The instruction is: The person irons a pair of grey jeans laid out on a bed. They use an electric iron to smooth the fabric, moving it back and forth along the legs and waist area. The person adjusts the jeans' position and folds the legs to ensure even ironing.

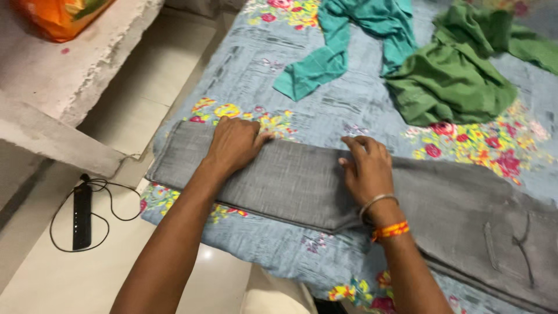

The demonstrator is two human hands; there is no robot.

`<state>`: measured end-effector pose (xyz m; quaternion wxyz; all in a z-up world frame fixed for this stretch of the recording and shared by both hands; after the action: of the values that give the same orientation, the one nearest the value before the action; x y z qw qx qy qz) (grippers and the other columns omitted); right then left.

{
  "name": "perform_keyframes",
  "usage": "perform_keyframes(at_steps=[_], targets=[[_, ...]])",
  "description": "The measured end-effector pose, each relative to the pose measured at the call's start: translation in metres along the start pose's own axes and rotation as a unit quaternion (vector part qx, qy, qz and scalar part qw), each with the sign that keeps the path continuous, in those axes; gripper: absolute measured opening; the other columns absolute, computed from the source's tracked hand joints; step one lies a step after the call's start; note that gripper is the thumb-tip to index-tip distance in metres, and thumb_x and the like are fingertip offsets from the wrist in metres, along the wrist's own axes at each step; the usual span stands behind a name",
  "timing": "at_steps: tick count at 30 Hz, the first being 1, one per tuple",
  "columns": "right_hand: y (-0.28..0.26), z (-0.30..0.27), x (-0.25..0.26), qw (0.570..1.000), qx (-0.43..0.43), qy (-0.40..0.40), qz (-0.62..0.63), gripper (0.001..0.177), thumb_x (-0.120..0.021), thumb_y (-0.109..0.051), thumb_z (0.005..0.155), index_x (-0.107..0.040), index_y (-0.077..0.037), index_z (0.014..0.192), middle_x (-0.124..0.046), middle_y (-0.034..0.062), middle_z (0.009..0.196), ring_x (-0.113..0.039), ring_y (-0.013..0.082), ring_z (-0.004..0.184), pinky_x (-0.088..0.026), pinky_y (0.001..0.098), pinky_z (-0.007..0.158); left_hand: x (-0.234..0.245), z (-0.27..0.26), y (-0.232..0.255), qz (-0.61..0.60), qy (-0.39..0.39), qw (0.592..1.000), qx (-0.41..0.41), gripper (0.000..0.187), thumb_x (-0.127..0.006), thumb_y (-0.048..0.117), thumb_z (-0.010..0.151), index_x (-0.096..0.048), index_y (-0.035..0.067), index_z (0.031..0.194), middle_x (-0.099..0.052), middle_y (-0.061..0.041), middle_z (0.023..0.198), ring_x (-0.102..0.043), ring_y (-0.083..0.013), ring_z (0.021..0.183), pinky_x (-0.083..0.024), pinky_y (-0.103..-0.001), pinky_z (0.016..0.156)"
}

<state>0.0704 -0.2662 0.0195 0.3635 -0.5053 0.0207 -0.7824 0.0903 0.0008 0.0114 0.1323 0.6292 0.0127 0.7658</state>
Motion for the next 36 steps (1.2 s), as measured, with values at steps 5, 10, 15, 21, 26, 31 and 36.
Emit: perform_keyframes(at_steps=[5,10,15,21,26,31,36], targets=[[0.029,0.019,-0.047,0.995,-0.049,-0.067,-0.062,0.016,-0.076,-0.016,0.084,-0.072,-0.012,0.098,-0.066,0.0094,0.104,-0.059,0.0319,0.109,-0.037,0.051,0.101,0.004,0.018,-0.018,0.041,0.092,0.994,-0.033,0.048,-0.06,0.053,0.097,-0.073,0.007,0.091,-0.073,-0.014,0.087,-0.067,-0.0324,0.09,-0.043,-0.049,0.085],[0.023,0.012,-0.056,0.997,-0.03,-0.005,-0.071,0.019,-0.073,-0.01,0.083,-0.07,-0.011,0.102,-0.064,0.0108,0.107,-0.057,0.033,0.11,-0.036,0.0501,0.101,-0.004,0.02,-0.045,0.05,0.1,0.994,-0.003,0.046,-0.063,0.054,0.091,-0.071,0.009,0.096,-0.073,-0.011,0.093,-0.065,-0.0305,0.096,-0.04,-0.055,0.094],[-0.018,0.011,-0.034,0.997,0.041,0.03,-0.054,0.027,-0.073,-0.009,0.086,-0.068,-0.009,0.112,-0.062,0.0105,0.11,-0.056,0.0329,0.111,-0.036,0.0506,0.105,0.008,0.0,-0.047,0.054,0.096,0.994,-0.02,0.043,-0.069,0.048,0.091,-0.07,0.008,0.104,-0.067,-0.013,0.105,-0.059,-0.0313,0.109,-0.034,-0.057,0.107],[-0.111,-0.009,-0.038,0.994,0.094,-0.039,0.028,0.037,-0.077,-0.021,0.08,-0.067,-0.009,0.113,-0.062,0.0137,0.117,-0.054,0.0348,0.112,-0.034,0.0529,0.099,0.048,-0.031,-0.053,0.092,0.211,0.973,0.023,0.033,-0.07,0.028,0.083,-0.071,0.01,0.11,-0.062,-0.014,0.118,-0.056,-0.0304,0.116,-0.036,-0.055,0.105],[-0.144,-0.03,-0.051,0.991,0.088,-0.095,0.021,0.038,-0.077,-0.026,0.075,-0.069,-0.01,0.108,-0.063,0.0114,0.109,-0.056,0.0345,0.104,-0.04,0.0501,0.093,0.051,-0.087,-0.06,0.002,0.156,0.98,0.121,0.034,-0.069,0.02,0.092,-0.066,0.003,0.122,-0.059,-0.015,0.105,-0.056,-0.0339,0.107,-0.043,-0.05,0.088],[-0.162,-0.029,-0.059,0.981,0.175,-0.079,0.003,0.029,-0.071,-0.013,0.078,-0.071,-0.008,0.107,-0.068,0.0088,0.101,-0.062,0.0303,0.094,-0.047,0.0444,0.085,0.044,-0.129,-0.026,-0.045,0.046,0.991,0.115,0.024,-0.068,0.02,0.093,-0.066,0.008,0.114,-0.061,-0.012,0.108,-0.056,-0.0312,0.108,-0.044,-0.048,0.088],[-0.167,-0.02,-0.056,0.987,0.161,-0.008,0.003,0.018,-0.071,-0.005,0.081,-0.073,-0.005,0.099,-0.069,0.0109,0.095,-0.065,0.03,0.086,-0.051,0.0415,0.076,0.062,-0.132,-0.023,-0.072,0.069,0.995,0.024,0.048,-0.071,0.01,0.076,-0.066,0.008,0.124,-0.06,-0.016,0.127,-0.052,-0.0347,0.119,-0.042,-0.05,0.092]])
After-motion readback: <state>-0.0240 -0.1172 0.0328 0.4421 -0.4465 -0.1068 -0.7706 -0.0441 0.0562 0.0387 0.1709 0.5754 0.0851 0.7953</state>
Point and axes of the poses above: each hand's wrist, its own z-axis towards the middle knuckle, its own x-axis out of the back of the hand, y = z × x, the point moved 9 cm from there along z, towards the middle knuckle
